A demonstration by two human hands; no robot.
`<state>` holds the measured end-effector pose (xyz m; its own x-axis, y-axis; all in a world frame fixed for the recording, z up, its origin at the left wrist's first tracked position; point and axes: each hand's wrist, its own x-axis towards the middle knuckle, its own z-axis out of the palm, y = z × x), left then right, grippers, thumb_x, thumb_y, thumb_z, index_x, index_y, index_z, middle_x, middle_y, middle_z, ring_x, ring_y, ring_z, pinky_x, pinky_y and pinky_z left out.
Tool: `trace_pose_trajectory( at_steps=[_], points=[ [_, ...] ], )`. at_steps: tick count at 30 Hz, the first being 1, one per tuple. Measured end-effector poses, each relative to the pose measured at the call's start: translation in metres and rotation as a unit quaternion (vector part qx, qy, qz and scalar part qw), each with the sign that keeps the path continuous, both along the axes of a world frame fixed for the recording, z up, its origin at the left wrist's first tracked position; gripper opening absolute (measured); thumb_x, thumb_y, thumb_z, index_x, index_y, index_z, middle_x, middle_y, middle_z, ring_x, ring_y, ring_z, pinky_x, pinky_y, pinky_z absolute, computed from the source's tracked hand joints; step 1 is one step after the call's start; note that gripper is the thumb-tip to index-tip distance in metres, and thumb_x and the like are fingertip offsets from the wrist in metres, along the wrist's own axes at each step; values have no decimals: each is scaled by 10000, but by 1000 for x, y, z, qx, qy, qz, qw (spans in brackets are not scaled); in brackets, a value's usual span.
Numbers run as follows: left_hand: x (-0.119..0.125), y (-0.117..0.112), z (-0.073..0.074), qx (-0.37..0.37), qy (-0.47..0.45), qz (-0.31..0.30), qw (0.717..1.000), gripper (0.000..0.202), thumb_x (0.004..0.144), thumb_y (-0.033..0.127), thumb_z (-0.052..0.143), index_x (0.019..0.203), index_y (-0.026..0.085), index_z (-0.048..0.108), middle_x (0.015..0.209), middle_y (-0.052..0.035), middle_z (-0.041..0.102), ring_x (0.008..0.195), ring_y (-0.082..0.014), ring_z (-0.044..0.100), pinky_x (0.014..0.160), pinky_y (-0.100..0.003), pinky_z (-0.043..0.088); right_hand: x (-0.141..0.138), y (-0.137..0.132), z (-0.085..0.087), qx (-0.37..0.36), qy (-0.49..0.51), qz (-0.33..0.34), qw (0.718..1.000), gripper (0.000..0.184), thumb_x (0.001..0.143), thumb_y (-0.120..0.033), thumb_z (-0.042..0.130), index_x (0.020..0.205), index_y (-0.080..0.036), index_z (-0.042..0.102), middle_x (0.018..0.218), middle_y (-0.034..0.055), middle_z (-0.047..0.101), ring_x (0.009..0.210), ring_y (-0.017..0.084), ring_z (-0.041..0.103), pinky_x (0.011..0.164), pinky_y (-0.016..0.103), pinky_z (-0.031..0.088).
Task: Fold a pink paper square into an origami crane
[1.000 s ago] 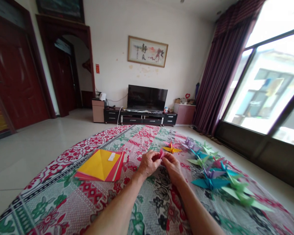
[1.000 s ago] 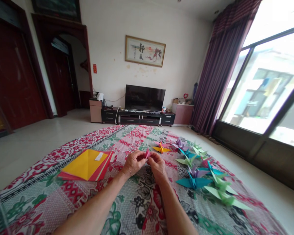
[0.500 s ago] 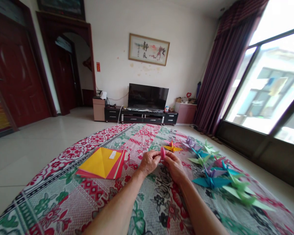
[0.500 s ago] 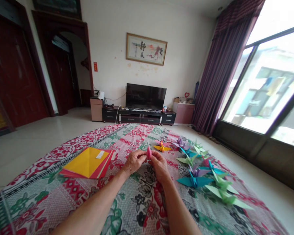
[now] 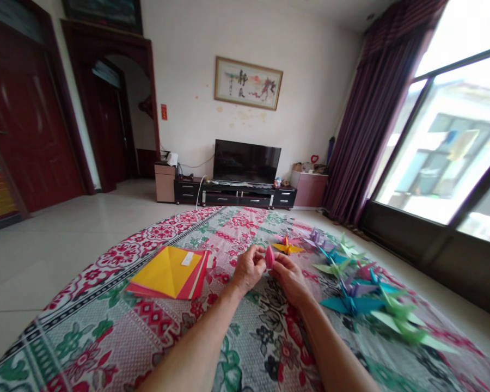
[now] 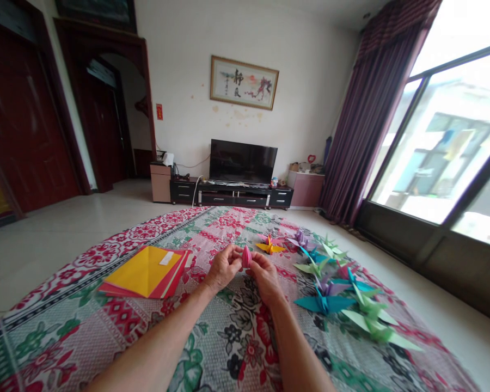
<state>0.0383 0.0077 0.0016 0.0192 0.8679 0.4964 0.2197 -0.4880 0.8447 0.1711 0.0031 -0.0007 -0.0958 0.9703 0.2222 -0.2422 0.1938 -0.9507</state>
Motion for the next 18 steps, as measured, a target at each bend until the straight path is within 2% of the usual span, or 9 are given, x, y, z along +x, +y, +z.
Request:
trace_pose_trajectory(
  at_steps=[5,9,13,18],
  points=[
    [0,-1,2,8,26,31,999,130,707,184,510,834,188,537,681,17,605,546,-96,573,529,-189,430,-2,-2,3,-6,-9,0,1000,280,618,-372,705,838,-208,649,817,3,642,671,128,563,634,238,451],
    [1,-2,2,-5,11,43,999,150,698,193,529,848,188,531,686,24,590,528,-90,560,518,-187,425,-1,-2,3,-4,-19,0,1000,282,626,-387,696,835,-207,644,814,5,643,669,130,563,635,241,452],
    [0,-1,2,17,36,51,998,74,704,175,516,759,182,566,680,14,591,598,-105,558,562,-195,431,-1,-2,3,-5,-11,-6,1000,302,608,-396,705,830,-200,644,811,8,642,683,135,566,642,244,453],
    [-2,-4,6,62,81,52,993,173,711,121,486,730,174,650,697,-15,600,654,-119,540,614,-214,427,-3,-2,3,-10,1,-8,1000,275,608,-366,709,815,-202,631,800,-3,634,687,127,562,642,235,449]
  ],
)
